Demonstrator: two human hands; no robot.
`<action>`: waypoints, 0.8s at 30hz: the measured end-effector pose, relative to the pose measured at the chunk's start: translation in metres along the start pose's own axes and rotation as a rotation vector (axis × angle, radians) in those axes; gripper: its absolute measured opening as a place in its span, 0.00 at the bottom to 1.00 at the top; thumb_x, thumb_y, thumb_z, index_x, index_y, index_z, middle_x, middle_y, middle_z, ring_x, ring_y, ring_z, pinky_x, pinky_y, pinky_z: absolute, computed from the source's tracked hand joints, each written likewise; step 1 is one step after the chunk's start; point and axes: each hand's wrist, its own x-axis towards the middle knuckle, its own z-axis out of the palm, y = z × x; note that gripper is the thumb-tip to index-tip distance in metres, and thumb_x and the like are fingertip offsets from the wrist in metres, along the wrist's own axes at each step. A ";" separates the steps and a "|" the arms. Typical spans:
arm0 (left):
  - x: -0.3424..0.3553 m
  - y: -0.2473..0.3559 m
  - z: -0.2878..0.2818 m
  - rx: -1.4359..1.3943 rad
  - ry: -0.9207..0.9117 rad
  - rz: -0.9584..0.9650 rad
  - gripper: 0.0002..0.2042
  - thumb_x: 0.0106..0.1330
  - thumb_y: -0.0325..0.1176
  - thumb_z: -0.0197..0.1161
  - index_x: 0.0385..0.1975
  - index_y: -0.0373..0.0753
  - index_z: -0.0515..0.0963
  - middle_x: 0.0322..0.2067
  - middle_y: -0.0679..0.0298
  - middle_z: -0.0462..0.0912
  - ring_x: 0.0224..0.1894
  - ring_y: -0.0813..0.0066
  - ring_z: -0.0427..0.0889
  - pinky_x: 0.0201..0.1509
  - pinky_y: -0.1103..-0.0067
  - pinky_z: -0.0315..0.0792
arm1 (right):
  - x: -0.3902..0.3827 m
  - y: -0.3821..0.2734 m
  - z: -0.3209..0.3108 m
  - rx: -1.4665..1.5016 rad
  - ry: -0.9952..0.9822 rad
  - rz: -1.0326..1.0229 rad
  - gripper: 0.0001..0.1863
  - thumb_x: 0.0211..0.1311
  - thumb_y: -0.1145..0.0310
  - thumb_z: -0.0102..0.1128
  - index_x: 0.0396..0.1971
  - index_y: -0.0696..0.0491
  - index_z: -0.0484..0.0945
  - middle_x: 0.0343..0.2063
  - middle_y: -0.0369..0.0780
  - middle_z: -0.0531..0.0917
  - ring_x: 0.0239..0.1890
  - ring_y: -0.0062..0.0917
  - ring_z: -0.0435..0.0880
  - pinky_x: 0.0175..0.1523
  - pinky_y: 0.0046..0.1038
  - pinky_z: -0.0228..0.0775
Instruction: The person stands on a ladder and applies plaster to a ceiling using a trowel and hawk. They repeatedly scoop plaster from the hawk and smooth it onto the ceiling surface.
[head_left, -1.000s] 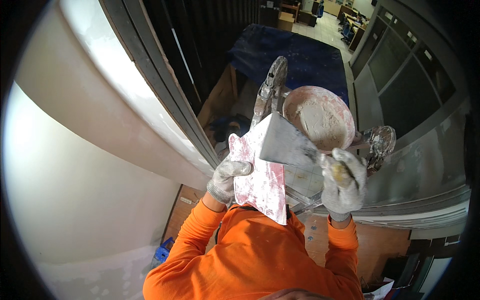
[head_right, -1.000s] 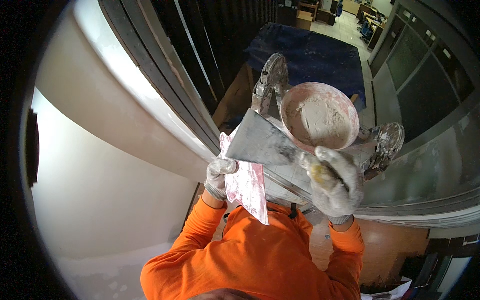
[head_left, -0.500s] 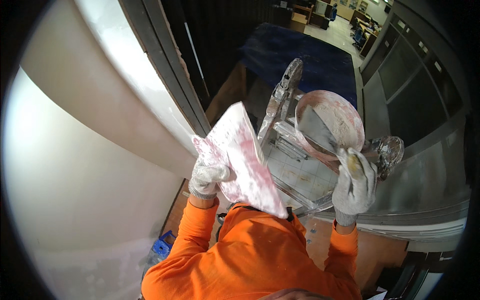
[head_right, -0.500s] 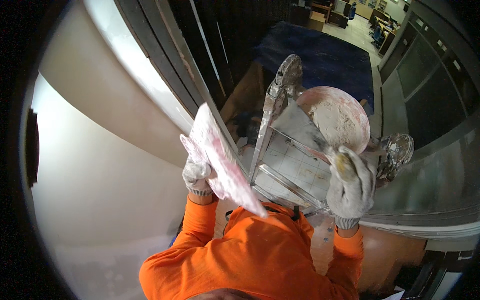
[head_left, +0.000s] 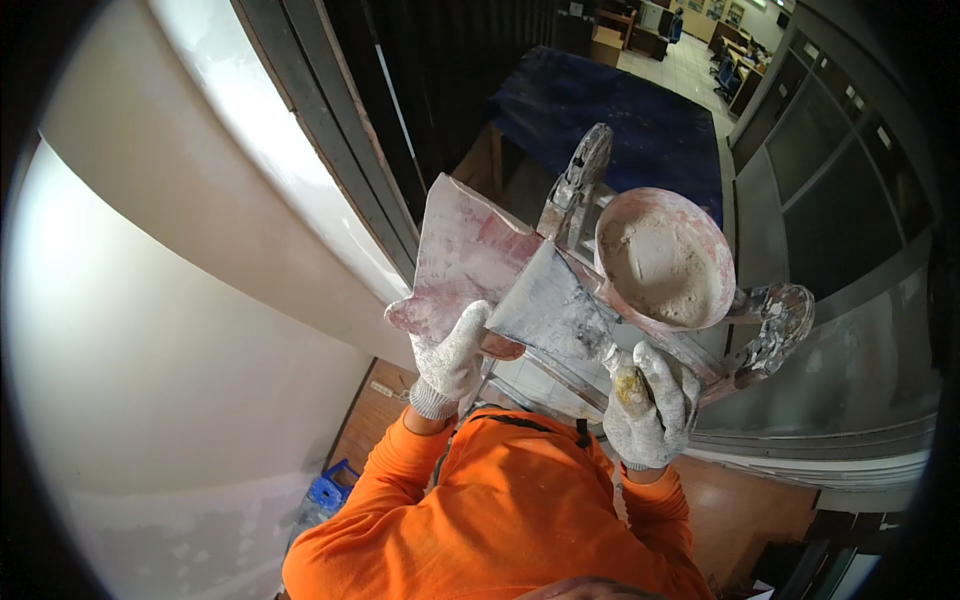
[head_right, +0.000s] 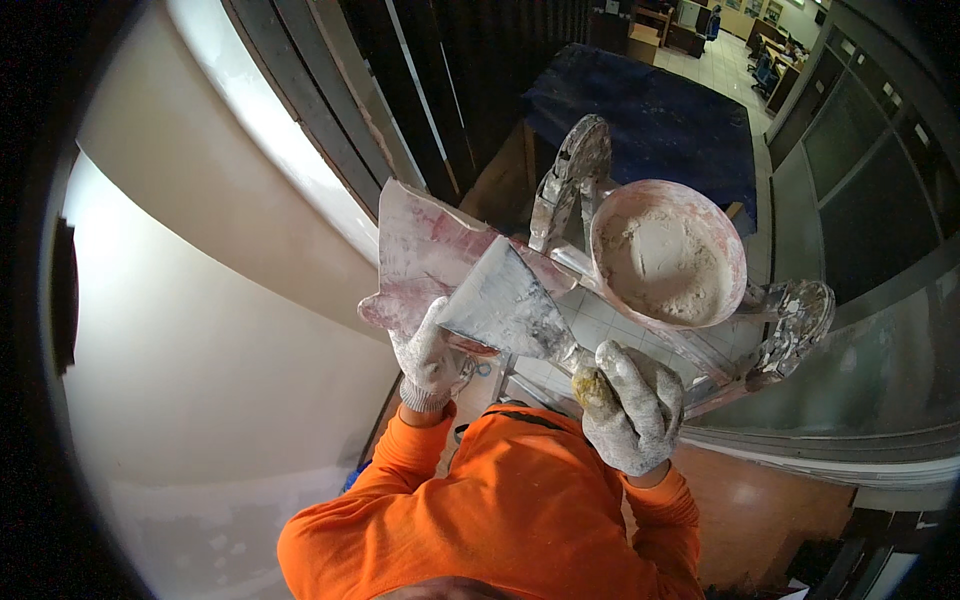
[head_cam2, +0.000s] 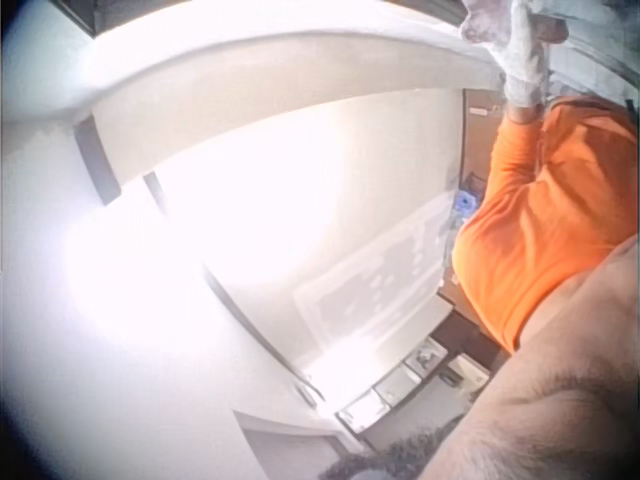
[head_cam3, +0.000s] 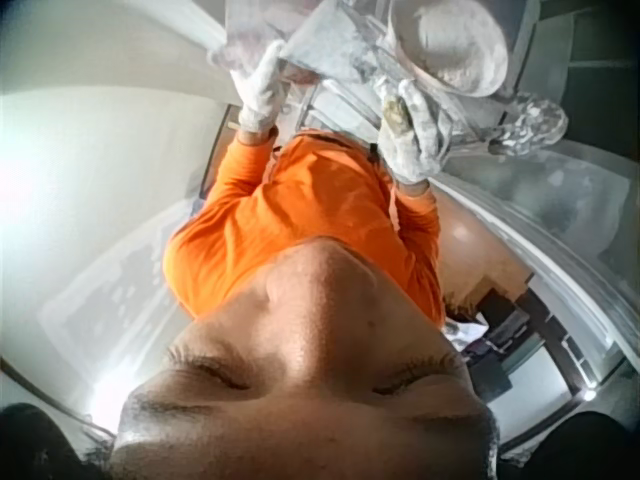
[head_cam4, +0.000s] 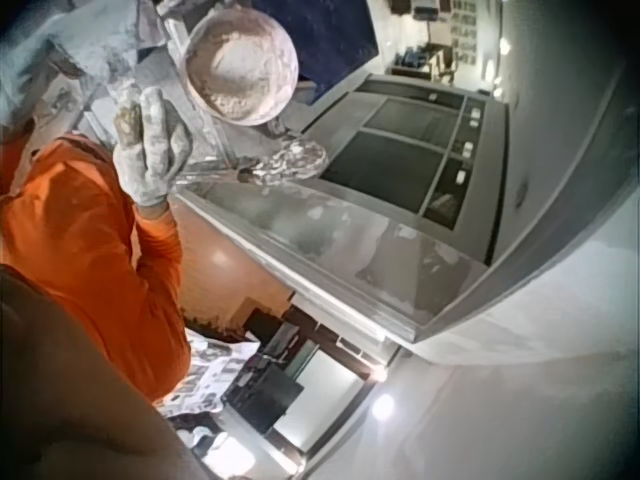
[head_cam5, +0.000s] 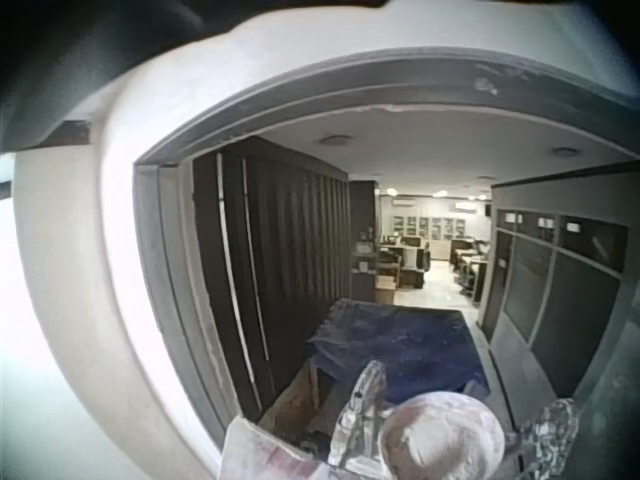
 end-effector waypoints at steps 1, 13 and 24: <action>-0.002 0.001 0.003 -0.110 0.048 -0.101 0.07 0.73 0.23 0.59 0.44 0.27 0.81 0.31 0.57 0.87 0.31 0.64 0.86 0.36 0.74 0.81 | -0.001 0.000 0.003 0.011 0.015 0.001 0.11 0.59 0.79 0.70 0.41 0.54 0.83 0.53 0.44 0.84 0.47 0.36 0.82 0.47 0.31 0.78; -0.007 -0.013 -0.004 -0.054 0.148 -0.267 0.07 0.72 0.27 0.62 0.43 0.30 0.82 0.37 0.63 0.85 0.36 0.75 0.85 0.37 0.78 0.80 | -0.009 -0.005 0.009 -0.014 0.024 0.007 0.11 0.61 0.78 0.68 0.43 0.55 0.84 0.51 0.46 0.84 0.47 0.36 0.82 0.46 0.32 0.78; -0.017 -0.024 -0.032 0.393 0.043 0.032 0.10 0.69 0.23 0.63 0.48 0.33 0.78 0.41 0.62 0.83 0.41 0.70 0.82 0.46 0.70 0.78 | -0.017 -0.008 0.013 0.726 0.038 0.711 0.14 0.68 0.71 0.58 0.47 0.63 0.84 0.34 0.47 0.85 0.33 0.32 0.84 0.38 0.32 0.74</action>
